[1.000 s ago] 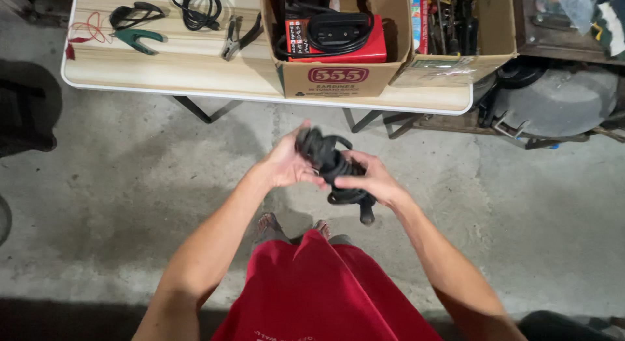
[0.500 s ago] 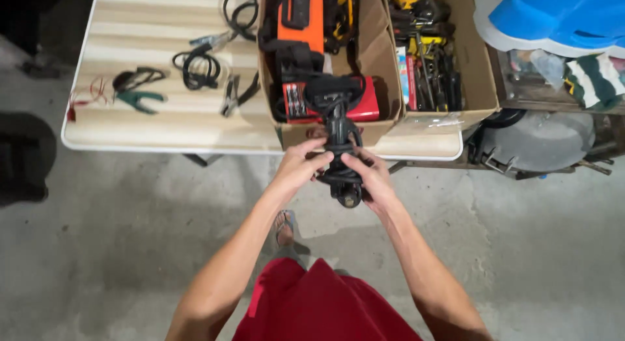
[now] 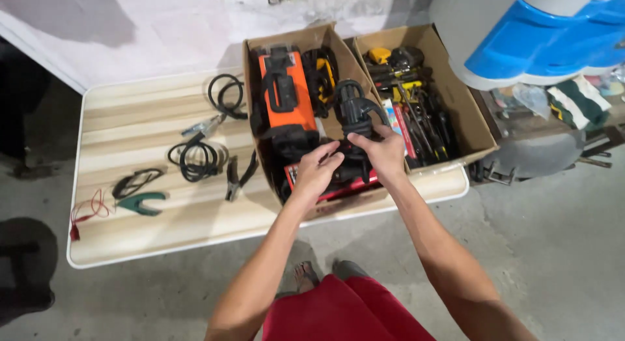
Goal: Organizing and packing various electrical cables and tools into boxes in a storage area.
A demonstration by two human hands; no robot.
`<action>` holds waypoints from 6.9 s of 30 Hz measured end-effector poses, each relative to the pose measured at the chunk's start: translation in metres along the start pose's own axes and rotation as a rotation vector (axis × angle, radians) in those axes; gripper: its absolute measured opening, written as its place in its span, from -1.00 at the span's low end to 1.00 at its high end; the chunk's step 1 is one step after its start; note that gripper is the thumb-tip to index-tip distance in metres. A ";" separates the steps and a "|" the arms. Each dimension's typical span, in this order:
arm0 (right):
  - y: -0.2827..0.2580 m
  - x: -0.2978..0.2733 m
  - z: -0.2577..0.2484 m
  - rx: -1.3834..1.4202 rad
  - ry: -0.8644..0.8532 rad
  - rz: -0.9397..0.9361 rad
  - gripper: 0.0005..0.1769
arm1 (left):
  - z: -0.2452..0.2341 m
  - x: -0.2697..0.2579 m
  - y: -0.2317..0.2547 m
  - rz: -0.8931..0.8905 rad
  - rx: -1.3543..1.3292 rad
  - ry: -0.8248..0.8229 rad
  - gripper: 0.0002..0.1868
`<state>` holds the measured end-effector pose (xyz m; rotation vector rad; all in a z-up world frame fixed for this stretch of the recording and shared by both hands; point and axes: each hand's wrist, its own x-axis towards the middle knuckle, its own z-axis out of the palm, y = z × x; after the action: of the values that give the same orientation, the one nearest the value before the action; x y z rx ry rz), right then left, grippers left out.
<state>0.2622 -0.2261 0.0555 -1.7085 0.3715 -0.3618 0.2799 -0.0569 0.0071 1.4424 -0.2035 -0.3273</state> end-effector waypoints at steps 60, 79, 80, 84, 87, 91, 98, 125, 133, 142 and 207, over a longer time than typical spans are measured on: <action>0.033 0.123 0.257 0.184 -0.508 0.008 -0.73 | -0.208 0.055 0.012 -0.003 0.342 0.979 -0.75; 0.091 0.017 0.421 -0.172 -0.528 0.256 -0.75 | -0.391 -0.049 -0.043 -0.163 0.445 0.924 -0.73; 0.092 0.018 0.427 -0.292 -0.524 0.239 -0.72 | -0.395 -0.041 -0.049 -0.151 0.465 0.908 -0.76; 0.146 0.027 0.441 -0.588 -0.504 -0.020 -0.63 | -0.399 -0.015 -0.078 -0.127 0.574 0.852 -0.79; 0.164 0.031 0.454 -0.608 -0.525 0.097 -0.55 | -0.404 0.010 -0.093 -0.219 0.728 0.740 -0.78; 0.172 0.032 0.467 -0.760 -0.554 0.105 -0.49 | -0.403 0.035 -0.115 -0.346 0.798 0.609 -0.68; 0.187 0.032 0.478 -0.742 -0.627 0.109 -0.49 | -0.403 0.044 -0.140 -0.579 1.156 0.316 -0.71; 0.177 0.079 0.522 -0.120 -0.636 0.819 -0.63 | -0.404 0.020 -0.152 -0.348 0.409 0.886 -0.37; 0.130 0.062 0.500 0.134 -0.663 0.911 -0.81 | -0.397 0.004 -0.156 -0.270 0.627 0.934 -0.46; 0.054 0.044 0.454 0.495 -0.752 0.948 -0.81 | -0.403 0.001 -0.064 -0.082 -0.535 0.720 -0.26; 0.159 0.231 0.040 -1.348 -1.071 -0.478 -0.51 | 0.002 0.195 -0.022 -0.068 1.031 -0.274 -0.63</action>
<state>0.4805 -0.3183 -0.1009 -2.9673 -0.7993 0.6723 0.4596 -0.1275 -0.0259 2.4211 -0.6060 -0.5117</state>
